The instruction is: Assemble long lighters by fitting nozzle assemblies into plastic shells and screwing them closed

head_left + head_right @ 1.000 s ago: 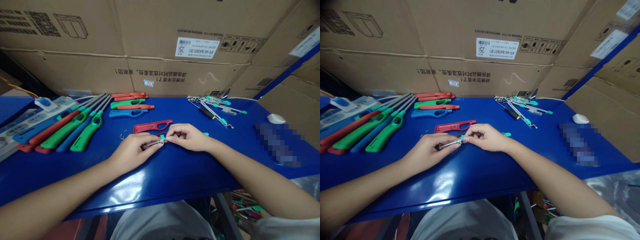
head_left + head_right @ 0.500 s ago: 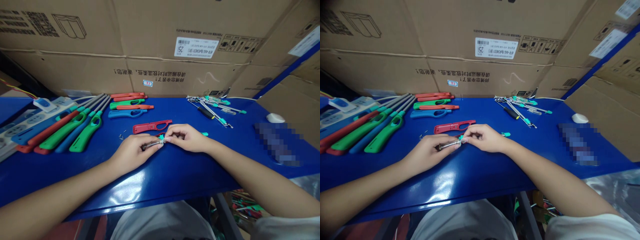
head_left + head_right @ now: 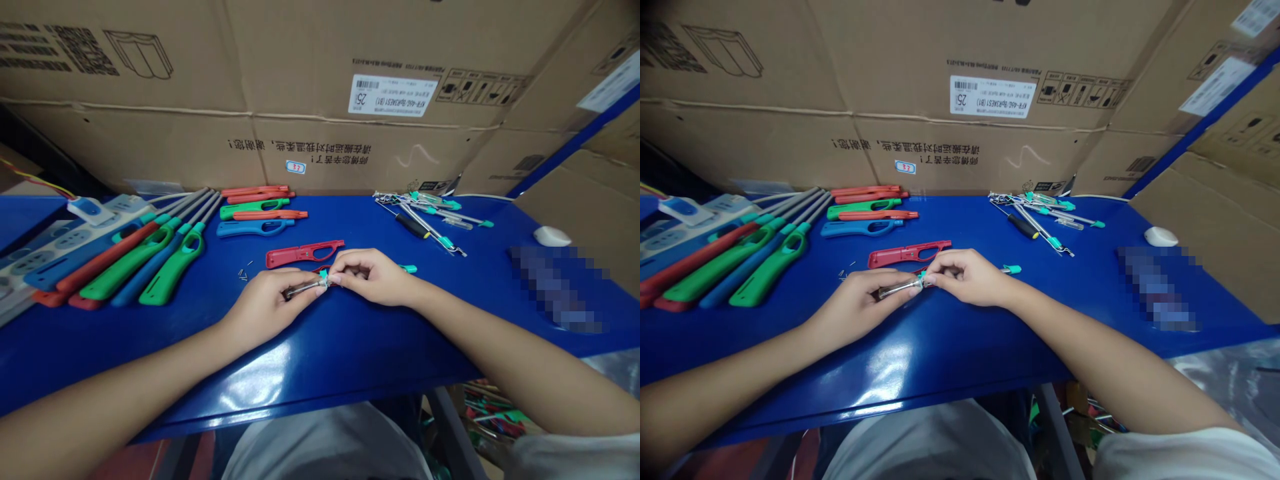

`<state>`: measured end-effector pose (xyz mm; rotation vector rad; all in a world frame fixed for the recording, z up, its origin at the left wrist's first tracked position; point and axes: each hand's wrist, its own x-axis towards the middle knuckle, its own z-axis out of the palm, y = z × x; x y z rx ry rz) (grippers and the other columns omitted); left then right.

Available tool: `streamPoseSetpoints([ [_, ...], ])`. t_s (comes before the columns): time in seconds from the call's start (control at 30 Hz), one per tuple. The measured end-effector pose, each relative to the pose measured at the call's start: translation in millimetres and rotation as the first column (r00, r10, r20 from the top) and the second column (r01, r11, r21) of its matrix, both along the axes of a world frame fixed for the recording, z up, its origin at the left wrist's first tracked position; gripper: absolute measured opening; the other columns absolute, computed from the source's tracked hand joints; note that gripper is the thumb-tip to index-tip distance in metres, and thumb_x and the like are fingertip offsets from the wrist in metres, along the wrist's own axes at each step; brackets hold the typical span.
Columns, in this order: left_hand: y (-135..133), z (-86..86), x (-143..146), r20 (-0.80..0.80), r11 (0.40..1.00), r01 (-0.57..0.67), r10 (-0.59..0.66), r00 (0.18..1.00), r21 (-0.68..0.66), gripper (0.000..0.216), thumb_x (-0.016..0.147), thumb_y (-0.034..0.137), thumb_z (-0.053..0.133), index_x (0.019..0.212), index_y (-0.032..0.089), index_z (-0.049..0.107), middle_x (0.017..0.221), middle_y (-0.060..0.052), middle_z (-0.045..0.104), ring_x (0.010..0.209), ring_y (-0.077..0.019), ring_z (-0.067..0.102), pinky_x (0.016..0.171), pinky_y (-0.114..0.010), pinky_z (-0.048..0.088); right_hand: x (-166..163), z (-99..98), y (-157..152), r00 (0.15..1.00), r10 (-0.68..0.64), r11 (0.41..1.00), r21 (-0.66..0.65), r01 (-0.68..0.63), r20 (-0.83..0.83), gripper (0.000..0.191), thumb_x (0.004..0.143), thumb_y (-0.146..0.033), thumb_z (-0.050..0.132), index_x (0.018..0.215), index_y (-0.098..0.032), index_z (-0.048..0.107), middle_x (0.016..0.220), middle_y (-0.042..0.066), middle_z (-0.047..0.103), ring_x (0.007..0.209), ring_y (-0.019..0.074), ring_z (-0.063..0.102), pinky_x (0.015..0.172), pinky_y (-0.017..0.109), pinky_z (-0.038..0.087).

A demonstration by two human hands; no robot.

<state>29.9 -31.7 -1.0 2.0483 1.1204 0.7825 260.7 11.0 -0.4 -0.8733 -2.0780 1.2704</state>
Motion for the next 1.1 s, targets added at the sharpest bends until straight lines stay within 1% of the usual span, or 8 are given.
streamPoseSetpoints([
  [0.13, -1.4, -1.5, -1.0, 0.012, 1.0, 0.001, -0.001, 1.0, -0.018, 0.024, 0.099, 0.038, 0.062, 0.109, 0.024, 0.079, 0.096, -0.001, 0.079, 0.076, -0.0153, 0.068, 0.063, -0.024, 0.047, -1.4, -1.5, -1.5, 1.0, -0.02, 1.0, -0.025, 0.02, -0.007, 0.034, 0.088, -0.048, 0.07, 0.085, -0.014, 0.07, 0.078, 0.003, 0.061, 0.063, 0.01, 0.048, 0.054, 0.023, 0.037],
  [0.3, -1.3, -4.4, -1.3, 0.031, 0.999, -0.007, 0.008, 0.999, -0.034, 0.027, 0.099, 0.04, 0.062, 0.117, 0.027, 0.077, 0.101, -0.001, 0.079, 0.08, -0.016, 0.069, 0.066, -0.025, 0.048, -4.1, -2.5, -3.6, 0.997, -0.068, 0.995, -0.079, 0.066, -0.029, 0.036, 0.085, -0.049, 0.073, 0.082, -0.014, 0.07, 0.073, 0.001, 0.059, 0.058, 0.0084, 0.046, 0.053, 0.022, 0.035],
  [0.43, -0.5, -2.5, 1.0, 0.046, 0.999, -0.015, 0.016, 0.999, -0.03, 0.027, 0.099, 0.039, 0.062, 0.116, 0.026, 0.077, 0.102, -0.001, 0.08, 0.077, -0.015, 0.067, 0.064, -0.024, 0.047, -5.8, -0.8, -2.2, 0.994, -0.089, 0.986, -0.144, 0.08, -0.058, 0.038, 0.08, -0.051, 0.077, 0.08, -0.014, 0.07, 0.073, 0.002, 0.064, 0.061, 0.0091, 0.051, 0.056, 0.023, 0.041],
  [0.53, -0.6, 0.5, 2.5, 0.043, 1.0, -0.031, 0.031, 0.999, 0.003, 0.023, 0.097, 0.037, 0.065, 0.11, 0.024, 0.079, 0.094, 0.0, 0.08, 0.068, -0.013, 0.063, 0.06, -0.022, 0.045, -5.1, 0.3, 0.9, 0.99, -0.086, 0.977, -0.203, 0.062, -0.11, 0.038, 0.079, -0.052, 0.078, 0.081, -0.015, 0.069, 0.072, 0.001, 0.064, 0.061, 0.009, 0.053, 0.056, 0.023, 0.043],
  [0.67, -0.8, 2.5, 2.1, 0.039, 0.996, -0.077, 0.075, 0.996, 0.048, 0.02, 0.094, 0.033, 0.068, 0.107, 0.022, 0.079, 0.084, 0.001, 0.078, 0.059, -0.0108, 0.057, 0.053, -0.021, 0.04, -2.9, -0.7, 3.9, 0.982, -0.091, 0.965, -0.259, 0.046, -0.163, 0.036, 0.082, -0.05, 0.077, 0.082, -0.015, 0.066, 0.062, -0.004, 0.056, 0.053, 0.0065, 0.046, 0.049, 0.021, 0.036],
  [0.73, -0.5, 2.6, 1.2, 0.03, 0.995, -0.081, 0.079, 0.996, 0.056, 0.02, 0.095, 0.032, 0.067, 0.107, 0.022, 0.079, 0.084, 0.0, 0.078, 0.058, -0.0103, 0.056, 0.052, -0.021, 0.039, -2.3, -1.3, 4.5, 0.982, -0.092, 0.963, -0.266, 0.045, -0.166, 0.034, 0.082, -0.048, 0.077, 0.082, -0.016, 0.066, 0.06, -0.005, 0.054, 0.052, 0.0062, 0.045, 0.048, 0.021, 0.035],
  [0.93, 0.6, 0.6, 0.3, 0.012, 0.999, -0.039, 0.039, 0.999, 0.026, 0.025, 0.098, 0.036, 0.063, 0.112, 0.023, 0.079, 0.087, -0.001, 0.077, 0.061, -0.0115, 0.057, 0.054, -0.022, 0.04, -2.5, -2.9, 4.6, 0.985, -0.09, 0.972, -0.228, 0.055, -0.147, 0.034, 0.081, -0.047, 0.077, 0.081, -0.015, 0.066, 0.072, -0.001, 0.064, 0.059, 0.0078, 0.052, 0.056, 0.022, 0.041],
  [1.1, -0.3, -2.1, 1.2, 0.016, 0.999, -0.038, 0.038, 0.999, -0.003, 0.027, 0.097, 0.037, 0.063, 0.115, 0.023, 0.078, 0.084, -0.001, 0.075, 0.061, -0.0115, 0.054, 0.054, -0.022, 0.038, -1.4, -4.5, 3.9, 0.99, -0.077, 0.978, -0.203, 0.053, -0.115, 0.03, 0.083, -0.044, 0.075, 0.082, -0.015, 0.067, 0.073, 0.0, 0.065, 0.06, 0.0084, 0.052, 0.056, 0.022, 0.04],
])
